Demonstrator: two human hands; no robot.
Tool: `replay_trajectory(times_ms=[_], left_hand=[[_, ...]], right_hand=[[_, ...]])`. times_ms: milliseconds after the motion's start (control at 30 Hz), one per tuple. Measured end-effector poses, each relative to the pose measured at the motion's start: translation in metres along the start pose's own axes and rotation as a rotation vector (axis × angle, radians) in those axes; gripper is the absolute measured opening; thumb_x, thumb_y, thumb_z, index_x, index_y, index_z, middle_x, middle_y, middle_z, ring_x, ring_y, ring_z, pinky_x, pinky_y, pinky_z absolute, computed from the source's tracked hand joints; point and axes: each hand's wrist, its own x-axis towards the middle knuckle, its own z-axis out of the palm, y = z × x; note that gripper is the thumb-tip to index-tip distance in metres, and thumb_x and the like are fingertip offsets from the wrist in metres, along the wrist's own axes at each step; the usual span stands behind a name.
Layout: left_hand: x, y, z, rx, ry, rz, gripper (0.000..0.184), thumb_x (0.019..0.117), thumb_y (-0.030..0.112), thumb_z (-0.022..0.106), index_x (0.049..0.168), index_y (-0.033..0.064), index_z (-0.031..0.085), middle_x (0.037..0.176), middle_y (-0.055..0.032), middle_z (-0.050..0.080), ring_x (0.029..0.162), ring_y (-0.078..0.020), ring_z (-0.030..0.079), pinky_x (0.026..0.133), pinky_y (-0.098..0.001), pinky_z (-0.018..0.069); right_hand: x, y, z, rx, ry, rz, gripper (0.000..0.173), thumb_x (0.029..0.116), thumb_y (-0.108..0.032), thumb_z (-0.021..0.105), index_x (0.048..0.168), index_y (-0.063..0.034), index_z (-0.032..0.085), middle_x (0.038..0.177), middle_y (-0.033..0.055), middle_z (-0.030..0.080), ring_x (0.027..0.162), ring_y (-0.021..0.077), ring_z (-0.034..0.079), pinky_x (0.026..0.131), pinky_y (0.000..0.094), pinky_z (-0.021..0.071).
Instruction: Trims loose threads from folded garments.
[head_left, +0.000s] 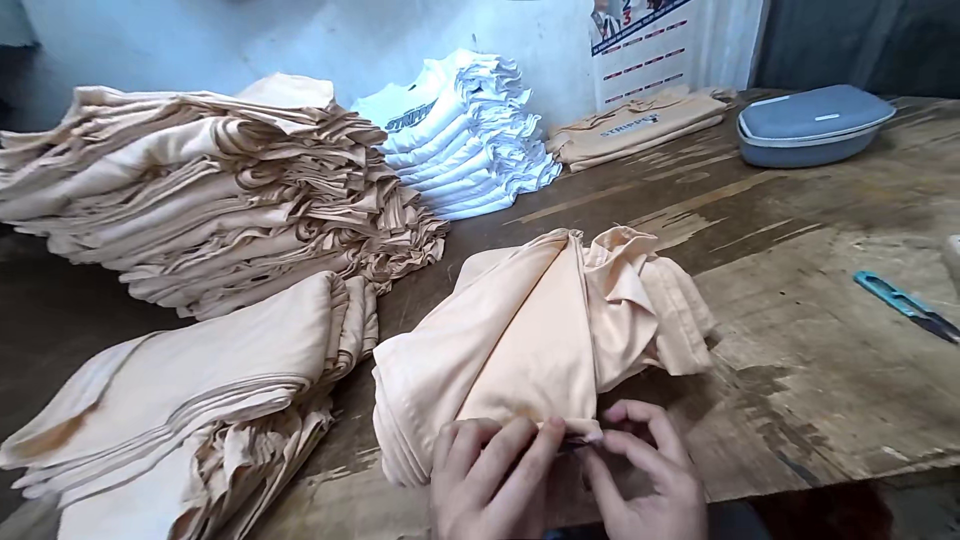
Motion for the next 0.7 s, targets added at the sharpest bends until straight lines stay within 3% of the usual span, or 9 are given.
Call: replay_trajectory(times_ms=[100, 233, 333, 400, 467, 533, 600, 633, 700], left_hand=[[-0.003, 0.001, -0.008, 0.018, -0.038, 0.043, 0.018, 0.0952, 0.023, 0.069, 0.112, 0.0275, 0.074, 0.098, 0.0072, 0.069, 0.091, -0.0122, 0.056, 0.086, -0.0327, 0.0388], [-0.005, 0.007, -0.004, 0.106, -0.062, 0.192, 0.021, 0.1001, 0.023, 0.062, 0.12, 0.0238, 0.069, 0.104, 0.0035, 0.065, 0.094, -0.0149, 0.052, 0.093, -0.0345, 0.0339], [-0.004, 0.0, 0.008, 0.087, -0.039, 0.252, 0.015, 0.1007, 0.023, 0.062, 0.114, 0.0225, 0.07, 0.105, 0.0026, 0.066, 0.096, -0.0159, 0.053, 0.093, -0.0342, 0.0352], [-0.001, -0.001, 0.006, 0.052, -0.044, 0.164, 0.015, 0.0997, 0.025, 0.064, 0.113, 0.0258, 0.07, 0.105, 0.005, 0.067, 0.097, -0.0142, 0.054, 0.093, -0.0338, 0.0364], [0.006, 0.001, 0.001, 0.032, -0.096, 0.017, 0.02, 0.0978, 0.032, 0.067, 0.117, 0.0285, 0.07, 0.102, 0.0036, 0.066, 0.094, -0.0147, 0.058, 0.089, -0.0363, 0.0411], [0.013, -0.004, -0.001, 0.013, -0.156, -0.058, 0.025, 0.093, 0.035, 0.071, 0.115, 0.0239, 0.073, 0.09, -0.0004, 0.062, 0.083, -0.0171, 0.058, 0.078, -0.039, 0.0436], [0.015, -0.014, -0.008, -0.042, -0.159, -0.087, 0.012, 0.09, 0.027, 0.07, 0.1, 0.0243, 0.074, 0.08, 0.0022, 0.062, 0.078, -0.0141, 0.059, 0.074, -0.0365, 0.0466], [0.017, -0.018, -0.016, -0.066, -0.148, -0.09, 0.009, 0.0913, 0.026, 0.069, 0.099, 0.0248, 0.075, 0.078, 0.0027, 0.061, 0.078, -0.013, 0.058, 0.076, -0.0352, 0.0468], [0.02, -0.029, -0.034, -0.056, -0.139, -0.065, 0.01, 0.0943, 0.025, 0.067, 0.101, 0.0271, 0.074, 0.078, 0.0028, 0.057, 0.079, -0.0118, 0.055, 0.079, -0.0328, 0.043]], right_hand=[[-0.004, 0.001, -0.011, 0.113, -0.024, -0.034, 0.007, 0.0822, -0.021, 0.085, 0.085, -0.0181, 0.079, 0.11, 0.003, 0.065, 0.107, 0.007, 0.06, 0.089, 0.0194, 0.0527], [-0.008, 0.006, -0.017, 0.156, -0.028, -0.077, 0.009, 0.0825, -0.024, 0.086, 0.089, -0.0252, 0.08, 0.113, -0.0019, 0.063, 0.11, 0.005, 0.057, 0.092, 0.0193, 0.049], [-0.007, 0.006, -0.017, 0.135, -0.074, -0.085, 0.008, 0.0826, -0.027, 0.085, 0.086, -0.025, 0.078, 0.113, -0.0013, 0.064, 0.113, 0.0069, 0.057, 0.095, 0.0223, 0.0488], [-0.005, 0.004, -0.018, 0.06, -0.131, -0.047, 0.015, 0.0826, -0.031, 0.084, 0.087, -0.019, 0.075, 0.113, 0.0035, 0.065, 0.113, 0.012, 0.058, 0.096, 0.0291, 0.0493], [0.0, -0.002, -0.015, -0.033, -0.147, 0.031, 0.039, 0.0798, -0.038, 0.086, 0.104, -0.0099, 0.072, 0.115, 0.0113, 0.065, 0.111, 0.018, 0.062, 0.091, 0.0336, 0.0543], [0.004, -0.004, -0.003, -0.057, -0.108, 0.08, 0.051, 0.0771, -0.041, 0.086, 0.115, -0.0092, 0.072, 0.118, 0.0144, 0.063, 0.109, 0.0206, 0.062, 0.087, 0.0347, 0.0559], [0.006, 0.001, 0.007, 0.056, -0.044, 0.018, 0.031, 0.0805, -0.035, 0.087, 0.103, -0.0158, 0.078, 0.116, 0.0098, 0.064, 0.112, 0.0183, 0.061, 0.093, 0.0329, 0.056], [0.007, 0.003, 0.007, 0.106, -0.024, -0.04, 0.018, 0.0825, -0.031, 0.086, 0.096, -0.0213, 0.079, 0.114, 0.0055, 0.065, 0.115, 0.0163, 0.06, 0.097, 0.0319, 0.054], [0.004, 0.004, -0.003, 0.09, -0.013, -0.137, 0.009, 0.0874, -0.031, 0.082, 0.095, -0.0318, 0.078, 0.113, -0.005, 0.065, 0.121, 0.0107, 0.055, 0.106, 0.0307, 0.0451]])
